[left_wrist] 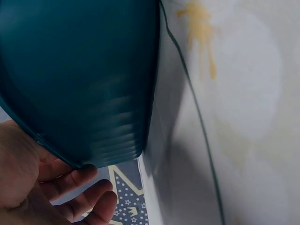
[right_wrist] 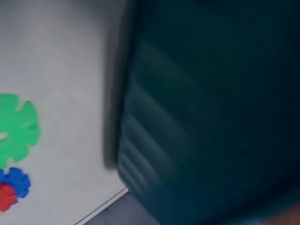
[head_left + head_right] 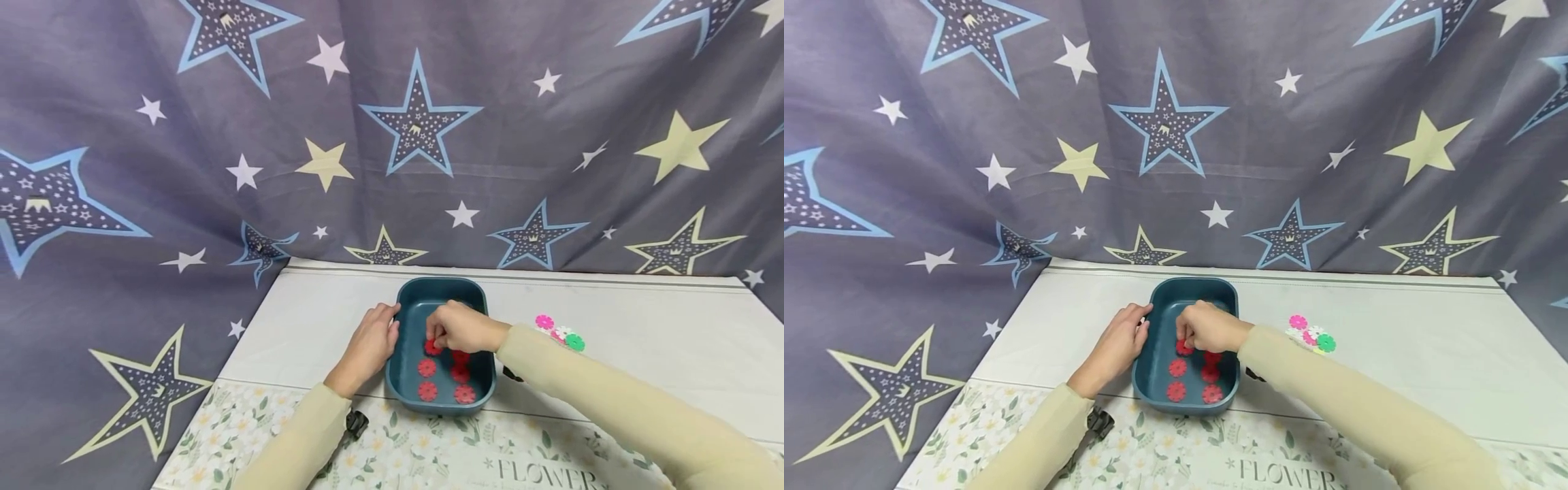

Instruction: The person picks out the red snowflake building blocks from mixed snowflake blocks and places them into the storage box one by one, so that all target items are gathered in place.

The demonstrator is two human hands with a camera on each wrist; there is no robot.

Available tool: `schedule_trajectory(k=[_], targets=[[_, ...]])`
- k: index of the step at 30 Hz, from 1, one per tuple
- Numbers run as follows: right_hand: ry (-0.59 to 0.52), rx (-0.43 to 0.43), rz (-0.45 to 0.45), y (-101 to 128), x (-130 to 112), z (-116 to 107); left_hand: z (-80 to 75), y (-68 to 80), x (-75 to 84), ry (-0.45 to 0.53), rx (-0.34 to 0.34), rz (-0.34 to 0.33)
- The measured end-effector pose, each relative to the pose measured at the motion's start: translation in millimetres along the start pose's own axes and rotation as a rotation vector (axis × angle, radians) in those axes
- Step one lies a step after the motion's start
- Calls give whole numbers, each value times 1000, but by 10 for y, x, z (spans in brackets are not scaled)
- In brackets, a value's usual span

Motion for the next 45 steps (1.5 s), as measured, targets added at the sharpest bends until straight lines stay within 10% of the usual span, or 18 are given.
schedule_trajectory(k=[19, 30, 45], targets=[[60, -43, 25, -25, 75, 30, 26, -18, 73, 3, -14, -9], [2, 119, 158, 719, 412, -647, 28, -21, 50, -4, -6, 2], [89, 109, 339, 1353, 1000, -252, 32, -12, 8, -3, -11, -11]])
Point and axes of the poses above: each hand's wrist, its own y-axis away from the middle knuckle, its own z-axis out of the palm, x = y × z, the point moved 7 cm from there along -y, towards the middle knuckle, and after that the axes turned 4 degrees about y, right-handed, at the moved point
